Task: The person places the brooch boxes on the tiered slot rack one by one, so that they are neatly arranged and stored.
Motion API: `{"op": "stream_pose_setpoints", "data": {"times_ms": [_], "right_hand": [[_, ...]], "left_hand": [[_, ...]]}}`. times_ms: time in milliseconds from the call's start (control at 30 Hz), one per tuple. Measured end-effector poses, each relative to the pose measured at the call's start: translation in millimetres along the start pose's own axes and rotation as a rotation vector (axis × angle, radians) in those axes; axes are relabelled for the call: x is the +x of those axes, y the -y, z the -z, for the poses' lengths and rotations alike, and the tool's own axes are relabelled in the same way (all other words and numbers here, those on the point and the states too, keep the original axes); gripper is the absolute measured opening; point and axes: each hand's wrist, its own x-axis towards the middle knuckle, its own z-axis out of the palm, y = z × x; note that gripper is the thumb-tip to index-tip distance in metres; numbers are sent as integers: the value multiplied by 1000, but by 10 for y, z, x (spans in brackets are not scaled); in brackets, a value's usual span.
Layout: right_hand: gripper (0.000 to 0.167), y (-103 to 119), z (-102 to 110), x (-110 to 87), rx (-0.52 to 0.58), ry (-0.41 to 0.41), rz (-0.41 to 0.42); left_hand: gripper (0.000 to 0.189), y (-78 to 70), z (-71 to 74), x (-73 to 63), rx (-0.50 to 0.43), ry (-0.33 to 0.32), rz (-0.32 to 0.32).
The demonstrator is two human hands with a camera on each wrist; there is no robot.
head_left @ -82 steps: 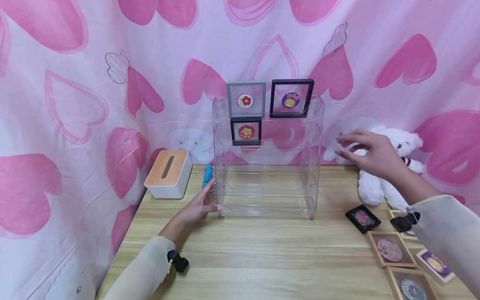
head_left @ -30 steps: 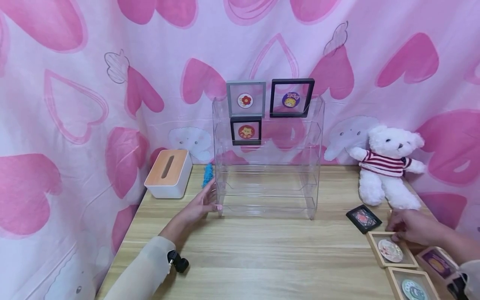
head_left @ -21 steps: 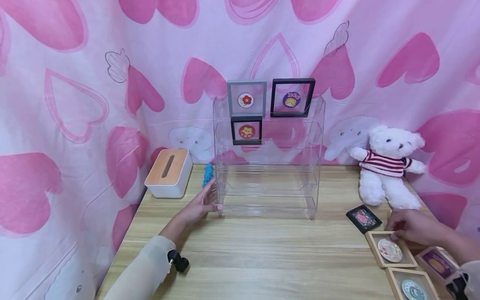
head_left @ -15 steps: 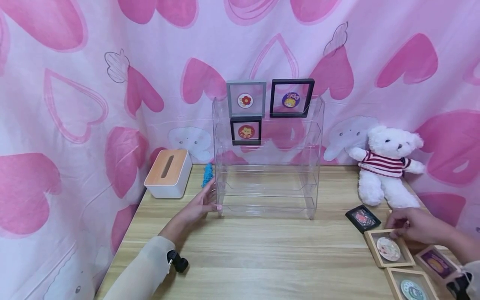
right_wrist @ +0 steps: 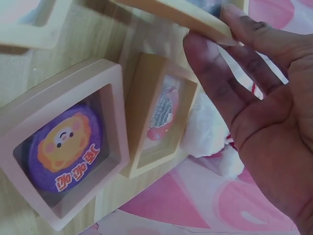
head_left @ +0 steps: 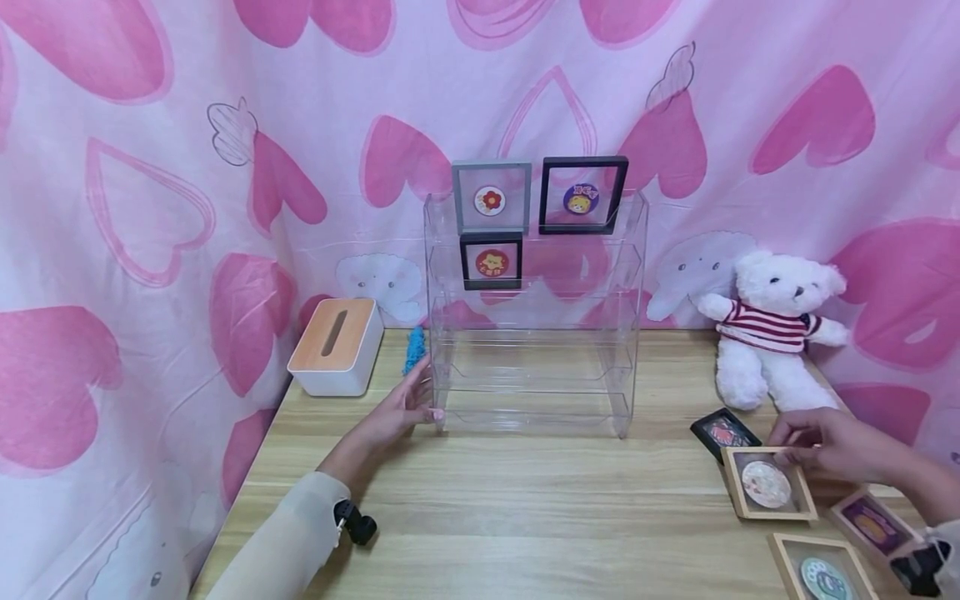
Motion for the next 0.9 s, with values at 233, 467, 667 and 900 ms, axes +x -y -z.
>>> {"op": "stream_pose_setpoints", "data": {"times_ms": [233, 467, 667, 900], "right_hand": [[26, 156, 97, 29, 51, -39, -154], [20, 439, 227, 188, -85, -175, -334], [25, 597, 356, 388, -117, -309, -243], [34, 731, 446, 589, -23, -411, -187]], "left_hand": [[109, -2, 1, -4, 7, -3, 3], [110, -3, -10, -13, 6, -5, 7], [110, 13, -9, -9, 2, -5, 2], [108, 3, 5, 4, 2, -7, 14]]}}
